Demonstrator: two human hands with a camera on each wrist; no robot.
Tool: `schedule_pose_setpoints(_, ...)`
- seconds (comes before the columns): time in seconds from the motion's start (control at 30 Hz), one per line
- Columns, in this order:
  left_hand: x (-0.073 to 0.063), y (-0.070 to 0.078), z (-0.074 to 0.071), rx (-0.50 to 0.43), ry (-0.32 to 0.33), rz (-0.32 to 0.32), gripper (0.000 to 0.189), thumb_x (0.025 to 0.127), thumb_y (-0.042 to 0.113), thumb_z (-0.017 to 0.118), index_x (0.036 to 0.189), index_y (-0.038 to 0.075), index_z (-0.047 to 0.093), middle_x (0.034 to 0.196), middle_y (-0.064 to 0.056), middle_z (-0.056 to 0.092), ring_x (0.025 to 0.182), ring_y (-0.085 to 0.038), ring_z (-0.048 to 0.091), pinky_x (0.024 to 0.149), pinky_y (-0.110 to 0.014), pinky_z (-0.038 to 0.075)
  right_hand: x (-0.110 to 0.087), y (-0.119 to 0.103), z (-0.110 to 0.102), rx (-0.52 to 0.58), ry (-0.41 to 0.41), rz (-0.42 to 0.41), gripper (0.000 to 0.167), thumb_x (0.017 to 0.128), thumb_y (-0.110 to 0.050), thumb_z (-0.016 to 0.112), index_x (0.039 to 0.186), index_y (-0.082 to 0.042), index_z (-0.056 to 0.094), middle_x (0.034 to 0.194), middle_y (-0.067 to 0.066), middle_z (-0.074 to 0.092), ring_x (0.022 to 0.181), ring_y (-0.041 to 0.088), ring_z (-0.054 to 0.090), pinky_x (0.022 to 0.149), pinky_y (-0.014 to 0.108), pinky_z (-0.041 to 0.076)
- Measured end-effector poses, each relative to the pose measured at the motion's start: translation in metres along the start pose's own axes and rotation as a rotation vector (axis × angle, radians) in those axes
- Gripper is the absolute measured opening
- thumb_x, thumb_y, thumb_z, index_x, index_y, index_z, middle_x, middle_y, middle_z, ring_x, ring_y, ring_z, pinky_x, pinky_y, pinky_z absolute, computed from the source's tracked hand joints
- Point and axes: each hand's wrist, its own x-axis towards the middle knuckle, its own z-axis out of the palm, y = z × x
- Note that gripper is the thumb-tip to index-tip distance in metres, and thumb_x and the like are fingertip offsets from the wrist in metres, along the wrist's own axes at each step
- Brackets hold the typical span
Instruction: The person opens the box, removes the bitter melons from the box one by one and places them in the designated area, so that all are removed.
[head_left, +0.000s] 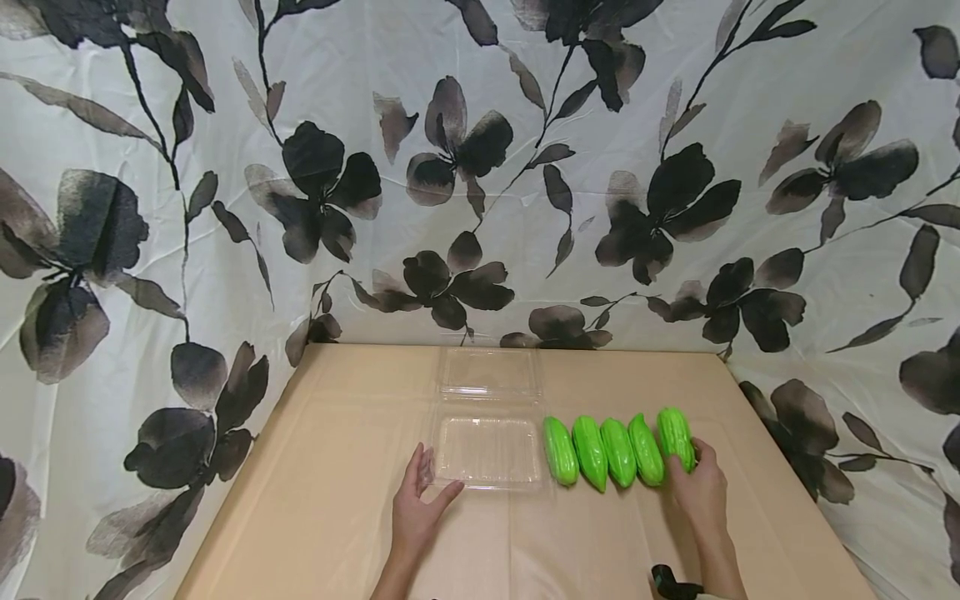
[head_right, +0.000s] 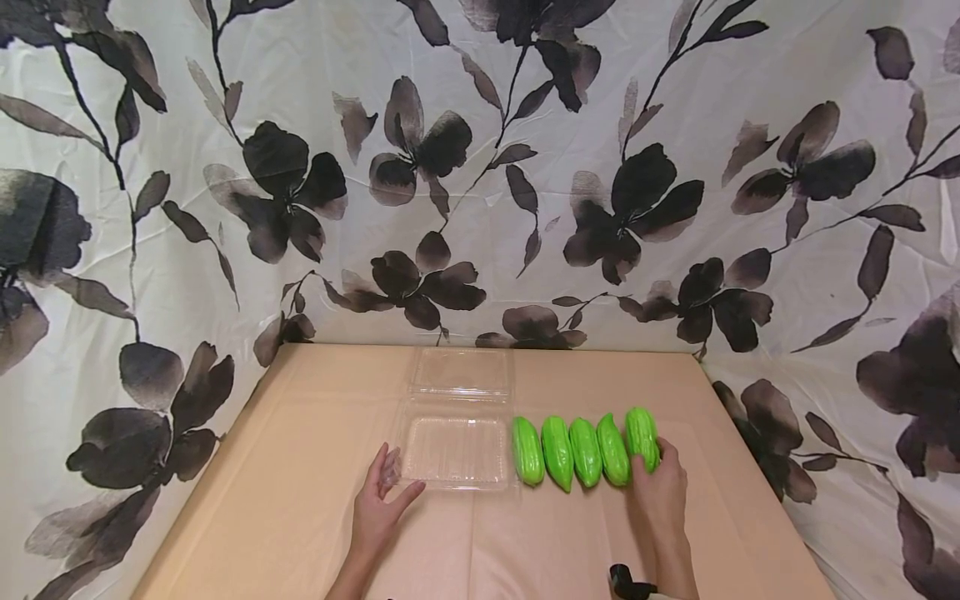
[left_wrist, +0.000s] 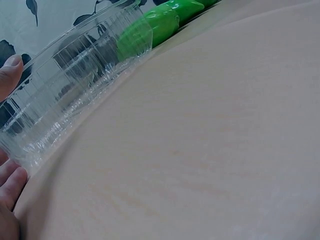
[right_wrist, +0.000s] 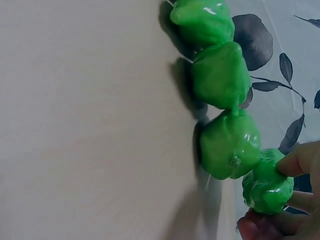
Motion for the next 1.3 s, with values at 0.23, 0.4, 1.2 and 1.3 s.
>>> schedule_pose_setpoints(0.23, 0.0, 0.001, 0.0, -0.001, 0.003, 0.006, 0.093, 0.08, 0.032, 0.085, 0.156, 0.015, 0.034, 0.152, -0.01, 0.052, 0.138, -0.034, 0.052, 0.114, -0.048, 0.045, 0.003, 0.008, 0.002, -0.028, -0.016, 0.018, 0.059, 0.099, -0.018, 0.05, 0.148, 0.01, 0.033, 0.135, 0.038, 0.051, 0.117, 0.052, 0.055, 0.09, 0.06, 0.049)
schedule_pose_setpoints(0.4, 0.0, 0.003, 0.0, -0.014, 0.008, 0.007, 0.092, 0.079, 0.032, 0.086, 0.155, 0.016, 0.036, 0.151, -0.008, 0.052, 0.138, -0.032, 0.052, 0.114, -0.047, 0.046, 0.003, 0.011, 0.002, -0.036, -0.049, 0.027, 0.06, 0.098, -0.016, 0.049, 0.149, 0.011, 0.031, 0.137, 0.038, 0.049, 0.119, 0.052, 0.054, 0.093, 0.061, 0.048)
schedule_pose_setpoints(1.2, 0.0, 0.001, 0.001, -0.007, 0.008, 0.012, 0.094, 0.08, 0.033, 0.086, 0.156, 0.014, 0.034, 0.152, -0.01, 0.052, 0.139, -0.034, 0.05, 0.116, -0.048, 0.044, 0.004, 0.015, 0.004, -0.058, -0.153, 0.052, 0.062, 0.101, -0.019, 0.044, 0.151, 0.011, 0.023, 0.141, 0.04, 0.044, 0.127, 0.055, 0.047, 0.1, 0.064, 0.046)
schedule_pose_setpoints(1.3, 0.0, 0.001, 0.001, -0.003, 0.008, 0.015, 0.093, 0.08, 0.033, 0.085, 0.155, 0.013, 0.034, 0.152, -0.01, 0.052, 0.139, -0.034, 0.051, 0.115, -0.048, 0.044, 0.004, 0.015, 0.004, -0.06, -0.155, 0.06, 0.062, 0.101, -0.019, 0.044, 0.151, 0.011, 0.023, 0.141, 0.039, 0.044, 0.127, 0.055, 0.047, 0.101, 0.064, 0.046)
